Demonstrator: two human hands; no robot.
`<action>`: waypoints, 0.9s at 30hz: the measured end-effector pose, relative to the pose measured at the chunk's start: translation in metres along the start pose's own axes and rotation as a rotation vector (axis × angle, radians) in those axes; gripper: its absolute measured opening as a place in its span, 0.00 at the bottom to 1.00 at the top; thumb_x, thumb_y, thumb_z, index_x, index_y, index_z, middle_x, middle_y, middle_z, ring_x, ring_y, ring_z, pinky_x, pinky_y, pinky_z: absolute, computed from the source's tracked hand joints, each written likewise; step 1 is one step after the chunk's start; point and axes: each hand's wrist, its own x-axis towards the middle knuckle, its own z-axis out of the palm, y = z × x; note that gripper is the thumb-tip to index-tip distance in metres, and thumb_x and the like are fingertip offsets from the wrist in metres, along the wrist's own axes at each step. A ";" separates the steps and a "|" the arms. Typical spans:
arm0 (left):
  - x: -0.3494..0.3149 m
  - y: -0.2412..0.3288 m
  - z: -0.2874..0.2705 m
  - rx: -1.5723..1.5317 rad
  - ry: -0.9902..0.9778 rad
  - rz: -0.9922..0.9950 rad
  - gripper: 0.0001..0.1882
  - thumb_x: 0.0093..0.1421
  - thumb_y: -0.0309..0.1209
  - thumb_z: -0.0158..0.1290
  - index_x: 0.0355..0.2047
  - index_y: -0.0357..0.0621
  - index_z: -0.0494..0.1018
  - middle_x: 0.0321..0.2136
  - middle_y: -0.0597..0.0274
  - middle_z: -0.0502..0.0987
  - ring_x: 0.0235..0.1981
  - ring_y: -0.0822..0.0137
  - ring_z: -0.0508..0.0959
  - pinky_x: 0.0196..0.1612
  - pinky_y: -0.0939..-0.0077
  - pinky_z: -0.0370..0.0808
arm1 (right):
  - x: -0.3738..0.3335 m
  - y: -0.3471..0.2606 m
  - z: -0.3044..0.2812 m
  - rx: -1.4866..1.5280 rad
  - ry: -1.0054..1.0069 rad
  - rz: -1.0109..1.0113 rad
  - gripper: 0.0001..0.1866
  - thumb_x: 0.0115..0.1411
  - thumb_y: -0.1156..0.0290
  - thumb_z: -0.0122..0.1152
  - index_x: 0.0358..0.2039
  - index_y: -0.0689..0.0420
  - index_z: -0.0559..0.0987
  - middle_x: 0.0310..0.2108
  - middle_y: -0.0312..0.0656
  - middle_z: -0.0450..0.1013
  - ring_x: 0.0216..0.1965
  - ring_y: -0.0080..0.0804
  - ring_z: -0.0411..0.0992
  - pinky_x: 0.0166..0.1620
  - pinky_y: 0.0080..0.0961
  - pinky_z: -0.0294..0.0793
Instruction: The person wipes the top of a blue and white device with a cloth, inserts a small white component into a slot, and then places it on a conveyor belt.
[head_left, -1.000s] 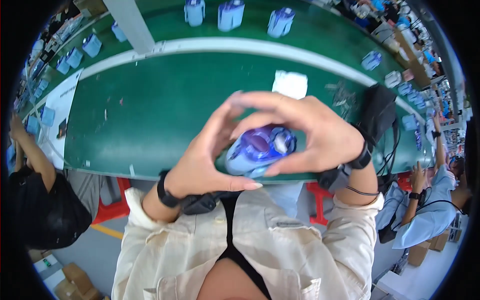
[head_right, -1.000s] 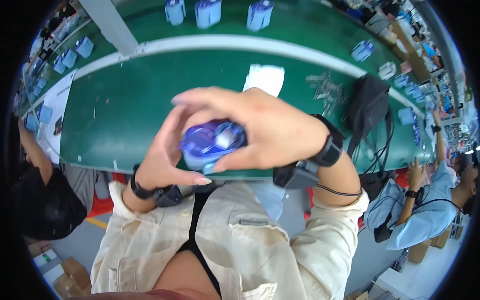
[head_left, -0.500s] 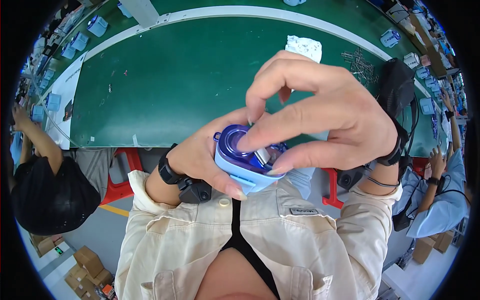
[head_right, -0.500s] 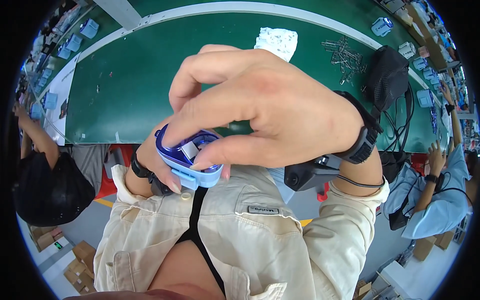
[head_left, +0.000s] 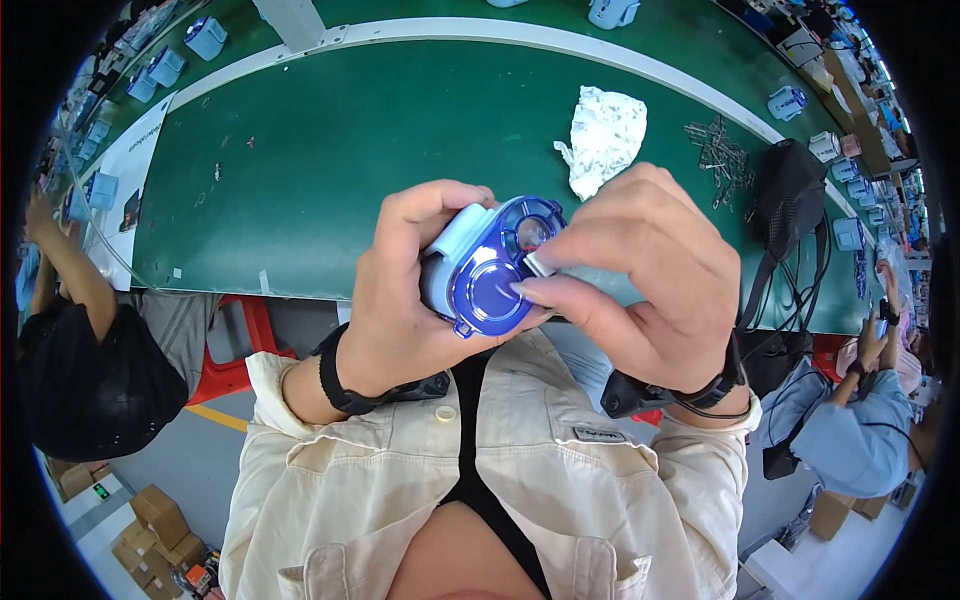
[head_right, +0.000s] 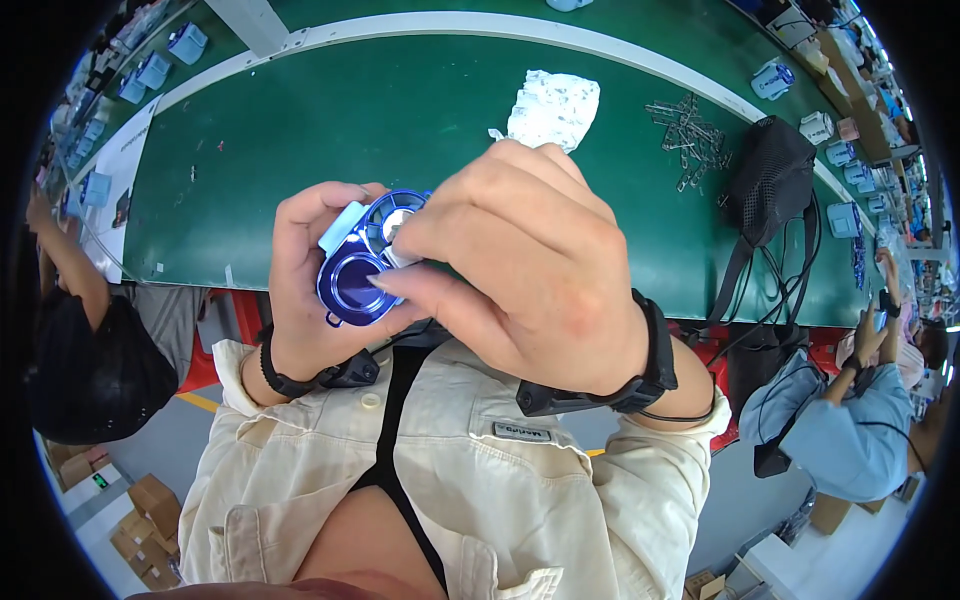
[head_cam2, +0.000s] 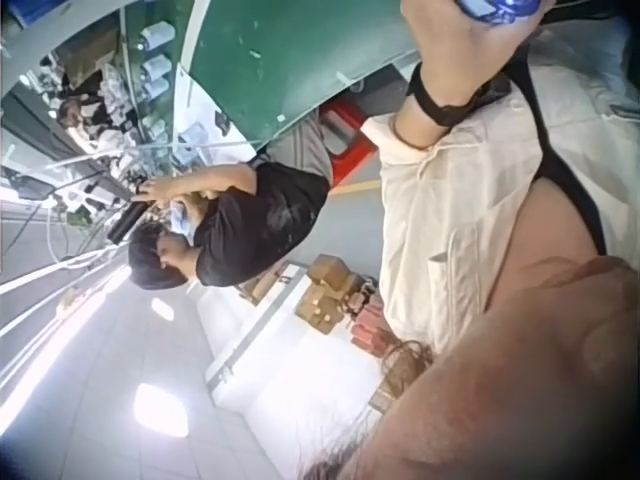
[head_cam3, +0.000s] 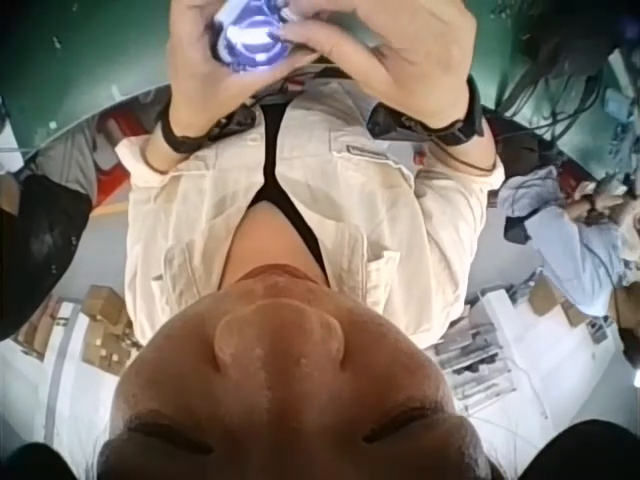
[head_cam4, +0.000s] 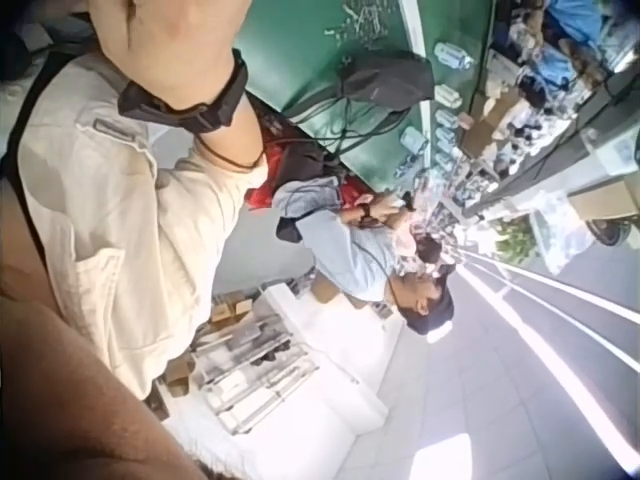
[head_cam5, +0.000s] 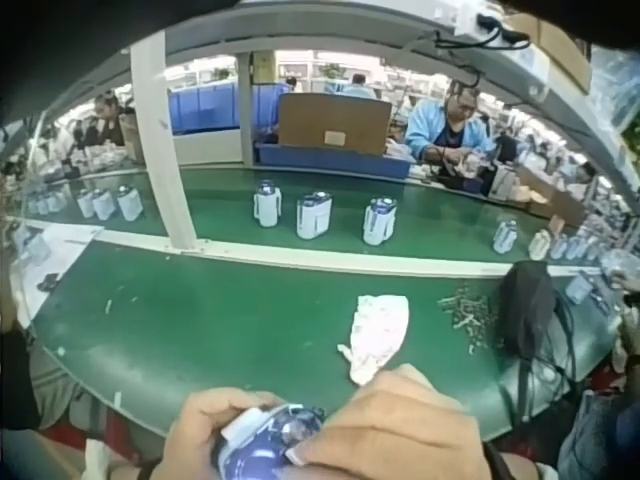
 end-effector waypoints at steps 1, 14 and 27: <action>-0.001 -0.002 0.001 0.001 0.003 -0.003 0.45 0.40 0.25 0.73 0.54 0.39 0.56 0.48 0.50 0.70 0.50 0.61 0.74 0.52 0.69 0.73 | -0.001 0.000 0.000 -0.022 0.005 -0.002 0.11 0.46 0.78 0.71 0.32 0.62 0.80 0.27 0.41 0.74 0.27 0.35 0.70 0.31 0.25 0.68; -0.004 -0.012 0.012 0.097 0.098 0.129 0.44 0.42 0.24 0.72 0.54 0.41 0.55 0.47 0.44 0.70 0.49 0.55 0.75 0.50 0.65 0.75 | -0.013 -0.004 0.008 -0.112 0.130 0.104 0.09 0.49 0.81 0.67 0.33 0.65 0.81 0.26 0.44 0.75 0.26 0.31 0.71 0.30 0.22 0.65; 0.002 -0.011 0.006 0.417 0.136 0.265 0.39 0.43 0.26 0.70 0.52 0.38 0.59 0.45 0.45 0.72 0.46 0.50 0.76 0.48 0.60 0.75 | -0.019 -0.024 0.017 -0.421 0.013 0.118 0.16 0.49 0.78 0.65 0.40 0.69 0.80 0.29 0.43 0.73 0.23 0.32 0.68 0.30 0.27 0.62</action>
